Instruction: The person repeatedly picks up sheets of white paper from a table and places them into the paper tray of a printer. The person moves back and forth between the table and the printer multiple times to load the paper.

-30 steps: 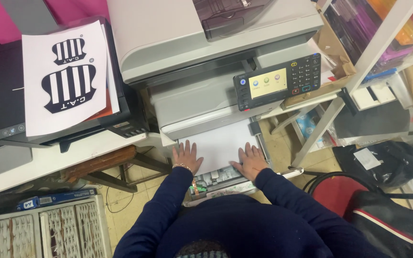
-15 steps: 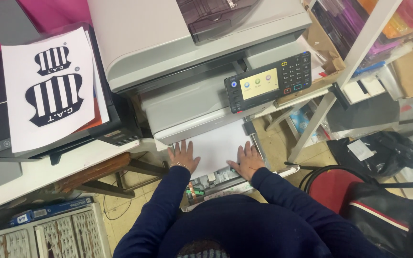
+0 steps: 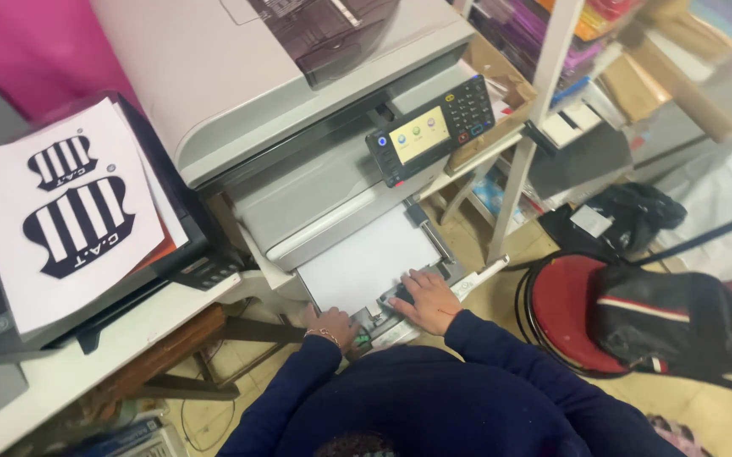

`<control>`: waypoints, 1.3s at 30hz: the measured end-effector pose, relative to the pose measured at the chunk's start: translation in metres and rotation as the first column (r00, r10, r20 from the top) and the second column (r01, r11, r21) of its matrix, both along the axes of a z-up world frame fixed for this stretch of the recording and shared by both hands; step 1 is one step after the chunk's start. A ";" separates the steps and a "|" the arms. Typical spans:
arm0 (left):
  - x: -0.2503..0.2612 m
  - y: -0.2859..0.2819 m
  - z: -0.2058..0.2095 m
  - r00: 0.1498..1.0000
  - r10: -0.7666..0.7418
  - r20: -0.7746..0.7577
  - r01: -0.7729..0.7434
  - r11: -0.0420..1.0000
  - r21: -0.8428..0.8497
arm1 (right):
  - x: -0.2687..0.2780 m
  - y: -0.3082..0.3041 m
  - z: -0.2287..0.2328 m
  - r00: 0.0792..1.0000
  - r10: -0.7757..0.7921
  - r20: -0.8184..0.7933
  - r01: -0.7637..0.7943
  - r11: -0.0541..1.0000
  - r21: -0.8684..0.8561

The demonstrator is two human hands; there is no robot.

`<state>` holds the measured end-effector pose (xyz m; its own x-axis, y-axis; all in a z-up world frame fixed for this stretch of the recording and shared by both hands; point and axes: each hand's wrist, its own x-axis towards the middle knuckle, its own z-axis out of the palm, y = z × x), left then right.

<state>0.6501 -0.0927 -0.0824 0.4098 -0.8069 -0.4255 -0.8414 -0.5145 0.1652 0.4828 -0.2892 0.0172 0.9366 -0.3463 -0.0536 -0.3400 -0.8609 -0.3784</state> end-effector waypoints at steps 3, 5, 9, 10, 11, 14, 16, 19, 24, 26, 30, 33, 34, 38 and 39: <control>0.007 0.004 0.021 0.997 -0.077 -0.032 0.077 0.997 -0.002 | -0.017 0.035 0.015 0.997 -0.072 0.035 0.070 0.996 0.056; 0.003 0.010 0.040 0.988 -0.155 -0.016 0.154 0.985 -0.078 | -0.033 0.064 0.030 0.981 -0.168 0.096 0.157 0.981 0.110; -0.017 0.023 0.064 0.941 -0.332 -0.069 0.281 0.877 -0.389 | -0.075 0.123 0.040 0.903 -0.362 0.230 0.315 0.923 0.219; -0.023 0.025 0.072 0.925 -0.374 -0.068 0.321 0.864 -0.388 | -0.087 0.138 0.043 0.886 -0.403 0.231 0.356 0.908 0.221; -0.030 0.027 0.081 0.902 -0.419 -0.102 0.335 0.830 -0.447 | -0.100 0.152 0.046 0.865 -0.456 0.209 0.407 0.881 0.239; -0.057 0.026 0.096 0.810 -0.558 -0.180 0.401 0.751 -0.525 | -0.144 0.189 0.044 0.788 -0.590 0.178 0.540 0.800 0.259; -0.081 0.026 0.103 0.728 -0.646 -0.228 0.456 0.706 -0.542 | -0.175 0.215 0.045 0.724 -0.670 0.164 0.622 0.737 0.265; -0.123 0.022 0.117 0.578 -0.767 -0.279 0.509 0.606 -0.611 | -0.216 0.253 0.051 0.617 -0.767 0.178 0.718 0.641 0.273; -0.200 0.026 0.141 0.351 -0.875 -0.334 0.674 0.483 -0.559 | -0.270 0.316 0.071 0.472 -0.875 0.113 0.807 0.480 0.344; -0.233 0.032 0.151 0.270 -0.901 -0.340 0.717 0.424 -0.554 | -0.287 0.337 0.078 0.422 -0.901 0.103 0.839 0.431 0.331; -0.304 0.055 0.152 0.104 -0.928 -0.358 0.754 0.308 -0.580 | -0.335 0.382 0.072 0.374 -0.911 0.176 0.867 0.411 0.282; -0.361 0.080 0.150 -0.036 -0.932 -0.360 0.766 0.205 -0.610 | -0.375 0.422 0.084 0.306 -0.932 0.195 0.891 0.353 0.285; -0.382 0.091 0.150 -0.062 -0.930 -0.363 0.768 0.188 -0.612 | -0.393 0.438 0.081 0.283 -0.940 0.190 0.901 0.329 0.283; -0.467 0.135 0.150 -0.179 -0.913 -0.366 0.749 0.115 -0.652 | -0.463 0.501 0.082 0.174 -0.959 0.223 0.942 0.228 0.245; -0.487 0.148 0.149 -0.211 -0.906 -0.368 0.722 0.109 -0.683 | -0.479 0.517 0.084 0.149 -0.956 0.251 0.949 0.210 0.236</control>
